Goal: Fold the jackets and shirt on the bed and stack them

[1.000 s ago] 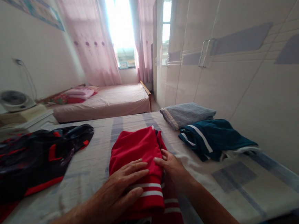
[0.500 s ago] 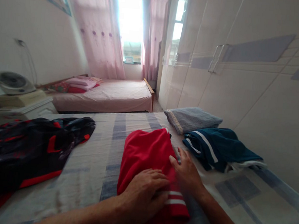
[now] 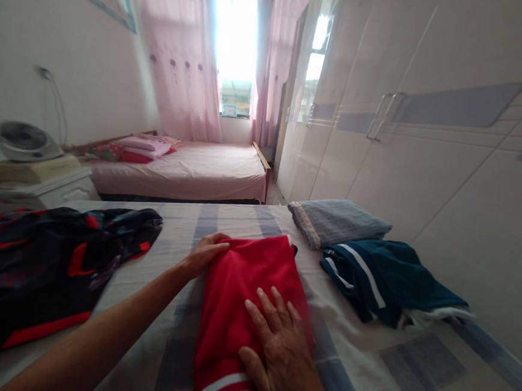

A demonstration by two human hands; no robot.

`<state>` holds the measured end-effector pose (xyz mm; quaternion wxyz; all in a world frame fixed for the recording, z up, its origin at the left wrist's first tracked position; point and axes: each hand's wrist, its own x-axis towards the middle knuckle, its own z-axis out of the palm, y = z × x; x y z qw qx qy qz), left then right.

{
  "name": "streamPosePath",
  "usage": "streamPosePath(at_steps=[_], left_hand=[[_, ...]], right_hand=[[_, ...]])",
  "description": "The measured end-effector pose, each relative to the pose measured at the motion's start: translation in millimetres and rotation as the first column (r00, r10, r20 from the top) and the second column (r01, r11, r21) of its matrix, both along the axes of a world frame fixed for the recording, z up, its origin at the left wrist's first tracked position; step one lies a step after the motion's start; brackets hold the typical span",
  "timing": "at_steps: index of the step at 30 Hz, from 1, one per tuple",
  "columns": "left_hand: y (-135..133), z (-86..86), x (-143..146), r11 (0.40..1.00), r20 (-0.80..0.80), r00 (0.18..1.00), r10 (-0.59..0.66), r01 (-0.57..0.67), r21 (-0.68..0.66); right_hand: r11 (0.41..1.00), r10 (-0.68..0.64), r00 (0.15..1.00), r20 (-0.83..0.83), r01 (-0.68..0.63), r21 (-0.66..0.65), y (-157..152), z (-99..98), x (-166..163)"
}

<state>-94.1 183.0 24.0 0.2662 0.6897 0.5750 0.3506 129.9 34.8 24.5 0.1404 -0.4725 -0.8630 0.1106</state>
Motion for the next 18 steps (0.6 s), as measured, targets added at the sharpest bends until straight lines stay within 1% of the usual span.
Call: streamPosePath(at_steps=[2, 3, 5, 6, 7, 8, 9, 10, 11, 12, 13, 14, 16, 18], left_hand=[[4, -1.3, -1, 0.994, -0.027, 0.994, 0.105, -0.105, -0.005], [4, 1.4, -1, 0.99, -0.051, 0.989, 0.14, -0.14, 0.006], [-3, 13.0, 0, 0.986, -0.109, 0.981, 0.163, -0.157, 0.058], [-12, 20.9, 2, 0.986, -0.135, 0.979, 0.151, -0.139, 0.089], [-23, 29.0, 5, 0.987, -0.166, 0.979, 0.115, -0.095, 0.126], [-38, 36.6, 9, 0.986, -0.207, 0.977, 0.06, -0.025, 0.165], [-55, 42.5, 14, 0.979, -0.255, 0.967, -0.014, 0.066, 0.194], [-73, 46.4, 19, 0.959, -0.324, 0.94, -0.106, 0.183, 0.218], [-90, 47.7, 23, 0.931, -0.387, 0.901, -0.195, 0.294, 0.215], [-106, 46.8, 27, 0.902, -0.436, 0.854, -0.285, 0.392, 0.179], [-119, 43.9, 29, 0.873, -0.464, 0.805, -0.369, 0.472, 0.123], [-129, 39.7, 30, 0.85, -0.47, 0.766, -0.439, 0.523, 0.059], [-140, 30.4, 30, 0.82, -0.45, 0.724, -0.522, 0.571, -0.033], [-142, 22.3, 27, 0.823, -0.427, 0.738, -0.522, 0.567, -0.026]], right_hand=[[0.998, 0.038, 0.999, 0.037, -0.036, -0.057, -1, -1.1, 0], [0.995, 0.055, 0.997, 0.051, -0.05, -0.083, -1, 1.1, 1], [0.99, 0.079, 0.995, 0.064, -0.071, -0.12, 1, 11.8, 3], [0.991, 0.082, 0.995, 0.056, -0.075, -0.114, 4, 19.4, 4], [0.994, 0.078, 0.996, 0.038, -0.074, -0.084, 9, 27.6, 4], [0.997, 0.068, 0.998, 0.014, -0.067, -0.025, 15, 35.2, 5], [0.997, 0.053, 0.998, -0.014, -0.052, 0.056, 24, 41.3, 5], [0.989, 0.037, 0.999, -0.038, -0.031, 0.144, 35, 44.8, 4], [0.976, 0.027, 0.998, -0.051, -0.016, 0.216, 48, 45.0, 3], [0.967, 0.021, 0.999, -0.048, -0.008, 0.254, 62, 41.7, 2], [0.968, 0.009, 0.999, -0.036, 0.0, 0.249, 76, 34.9, 2], [0.977, -0.006, 1.0, -0.02, 0.01, 0.211, 89, 25.5, 1], [0.992, -0.061, 0.998, -0.011, 0.062, 0.106, 108, 3.0, 3], [0.98, -0.175, 0.981, -0.085, 0.183, 0.085, 116, -16.1, 8]])
